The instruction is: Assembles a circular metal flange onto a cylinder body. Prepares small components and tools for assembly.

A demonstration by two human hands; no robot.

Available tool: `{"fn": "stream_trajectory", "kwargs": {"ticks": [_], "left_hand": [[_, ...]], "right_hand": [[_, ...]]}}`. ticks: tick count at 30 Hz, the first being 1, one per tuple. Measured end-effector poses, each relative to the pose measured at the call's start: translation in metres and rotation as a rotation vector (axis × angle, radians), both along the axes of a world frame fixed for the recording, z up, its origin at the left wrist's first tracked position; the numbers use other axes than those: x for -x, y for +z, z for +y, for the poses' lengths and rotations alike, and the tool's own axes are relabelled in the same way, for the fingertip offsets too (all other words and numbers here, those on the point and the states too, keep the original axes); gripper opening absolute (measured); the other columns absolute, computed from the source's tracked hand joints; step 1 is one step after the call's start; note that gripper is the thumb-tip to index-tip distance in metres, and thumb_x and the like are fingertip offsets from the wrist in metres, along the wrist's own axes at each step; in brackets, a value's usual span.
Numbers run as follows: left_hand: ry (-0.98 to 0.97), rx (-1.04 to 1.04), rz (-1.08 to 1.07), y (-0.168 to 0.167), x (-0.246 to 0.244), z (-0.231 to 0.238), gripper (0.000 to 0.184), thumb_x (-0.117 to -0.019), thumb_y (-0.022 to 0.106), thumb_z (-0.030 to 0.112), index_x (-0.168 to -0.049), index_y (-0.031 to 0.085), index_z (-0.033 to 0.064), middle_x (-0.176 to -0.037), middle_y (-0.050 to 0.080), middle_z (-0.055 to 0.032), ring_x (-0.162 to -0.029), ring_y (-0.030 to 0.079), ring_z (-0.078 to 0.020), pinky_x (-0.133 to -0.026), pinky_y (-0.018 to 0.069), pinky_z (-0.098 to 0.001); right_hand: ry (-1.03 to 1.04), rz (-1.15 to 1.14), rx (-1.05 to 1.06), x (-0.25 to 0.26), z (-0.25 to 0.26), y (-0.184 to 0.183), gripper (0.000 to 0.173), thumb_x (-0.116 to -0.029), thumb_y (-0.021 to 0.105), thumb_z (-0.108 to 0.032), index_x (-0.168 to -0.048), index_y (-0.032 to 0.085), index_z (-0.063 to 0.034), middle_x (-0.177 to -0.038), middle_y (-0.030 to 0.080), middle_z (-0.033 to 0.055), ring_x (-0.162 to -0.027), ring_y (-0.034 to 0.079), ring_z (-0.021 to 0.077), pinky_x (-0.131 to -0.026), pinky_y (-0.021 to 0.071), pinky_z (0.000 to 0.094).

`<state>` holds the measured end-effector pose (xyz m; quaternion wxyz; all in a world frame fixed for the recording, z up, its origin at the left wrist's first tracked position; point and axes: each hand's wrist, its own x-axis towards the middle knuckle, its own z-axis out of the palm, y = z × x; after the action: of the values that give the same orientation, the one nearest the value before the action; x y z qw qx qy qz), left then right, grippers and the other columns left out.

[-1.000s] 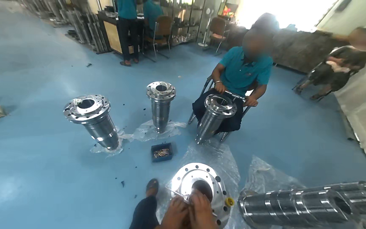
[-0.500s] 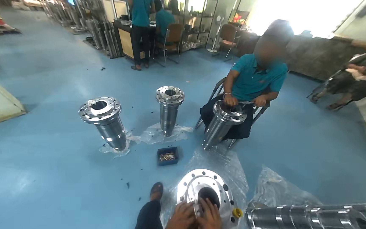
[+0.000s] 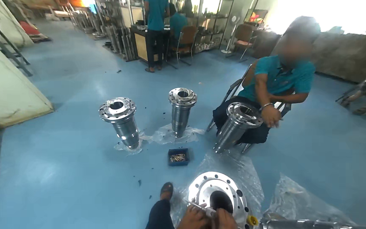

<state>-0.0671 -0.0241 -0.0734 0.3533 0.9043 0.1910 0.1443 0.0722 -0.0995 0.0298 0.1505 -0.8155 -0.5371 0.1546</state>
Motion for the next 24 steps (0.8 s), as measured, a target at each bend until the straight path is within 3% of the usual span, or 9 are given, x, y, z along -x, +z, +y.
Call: {"fn": "stream_trajectory", "kwargs": {"ticks": [3,6,9,16,20,22,24], "left_hand": [[-0.007,-0.002,-0.007,-0.001,0.000,0.001,0.040,-0.0941,0.069,0.036,-0.123,0.072,0.0082,-0.140,0.062,-0.0161,-0.142,0.047,-0.0353,-0.121,0.0253,-0.0587],[-0.016,0.038,0.005,0.004,0.004,0.006,0.040,-0.0962,0.068,0.038,-0.120,0.073,0.0071,-0.138,0.064,-0.0155,-0.140,0.049,-0.0350,-0.122,0.0253,-0.0582],[-0.035,0.113,0.016,0.012,0.008,0.006,0.039,-0.0996,0.063,0.035,-0.125,0.072,0.0072,-0.144,0.060,-0.0152,-0.147,0.042,-0.0328,-0.125,0.0218,-0.0530],[0.007,0.222,-0.075,0.014,0.018,0.007,0.040,-0.0991,0.063,0.027,-0.135,0.068,0.0116,-0.147,0.058,-0.0130,-0.145,0.046,-0.0264,-0.123,0.0316,-0.0416],[0.041,0.289,-0.116,0.017,0.020,0.008,0.031,-0.1008,0.060,0.022,-0.125,0.072,0.0078,-0.151,0.055,-0.0128,-0.142,0.049,-0.0247,-0.119,0.0387,-0.0418],[0.080,0.295,-0.166,0.020,0.025,0.006,0.028,-0.1006,0.060,0.020,-0.120,0.074,0.0058,-0.144,0.060,-0.0141,-0.136,0.055,-0.0248,-0.115,0.0443,-0.0411],[0.128,0.313,-0.197,0.026,0.033,0.004,0.026,-0.1009,0.059,0.019,-0.118,0.074,0.0049,-0.132,0.066,-0.0140,-0.124,0.063,-0.0222,-0.107,0.0509,-0.0381]], "right_hand": [[0.088,0.119,0.040,-0.007,0.004,-0.001,0.044,-0.0946,0.064,-0.006,-0.138,0.061,0.0019,-0.123,0.064,0.0297,-0.109,0.065,0.0475,-0.095,0.0522,0.0604],[0.145,0.172,0.119,-0.012,0.010,0.004,0.038,-0.0955,0.062,-0.004,-0.134,0.065,-0.0012,-0.126,0.064,0.0261,-0.114,0.064,0.0429,-0.100,0.0518,0.0549],[0.142,0.196,0.221,-0.014,0.014,0.011,0.039,-0.0950,0.062,-0.005,-0.134,0.064,-0.0036,-0.129,0.063,0.0238,-0.121,0.061,0.0401,-0.106,0.0477,0.0517],[0.118,0.225,0.255,-0.022,0.011,0.022,0.043,-0.0918,0.062,-0.002,-0.134,0.064,-0.0049,-0.127,0.065,0.0208,-0.120,0.062,0.0369,-0.106,0.0475,0.0500],[-0.052,0.351,0.211,-0.038,0.008,0.033,0.043,-0.0932,0.064,-0.003,-0.136,0.061,-0.0019,-0.132,0.063,0.0204,-0.121,0.062,0.0322,-0.107,0.0487,0.0461],[-0.166,0.437,0.131,-0.049,0.001,0.034,0.043,-0.0932,0.066,-0.003,-0.136,0.060,0.0015,-0.133,0.064,0.0208,-0.121,0.063,0.0299,-0.107,0.0493,0.0439],[-0.268,0.542,0.039,-0.060,-0.007,0.029,0.042,-0.0913,0.070,-0.004,-0.132,0.062,0.0015,-0.126,0.067,0.0183,-0.112,0.067,0.0245,-0.099,0.0538,0.0397]]}}
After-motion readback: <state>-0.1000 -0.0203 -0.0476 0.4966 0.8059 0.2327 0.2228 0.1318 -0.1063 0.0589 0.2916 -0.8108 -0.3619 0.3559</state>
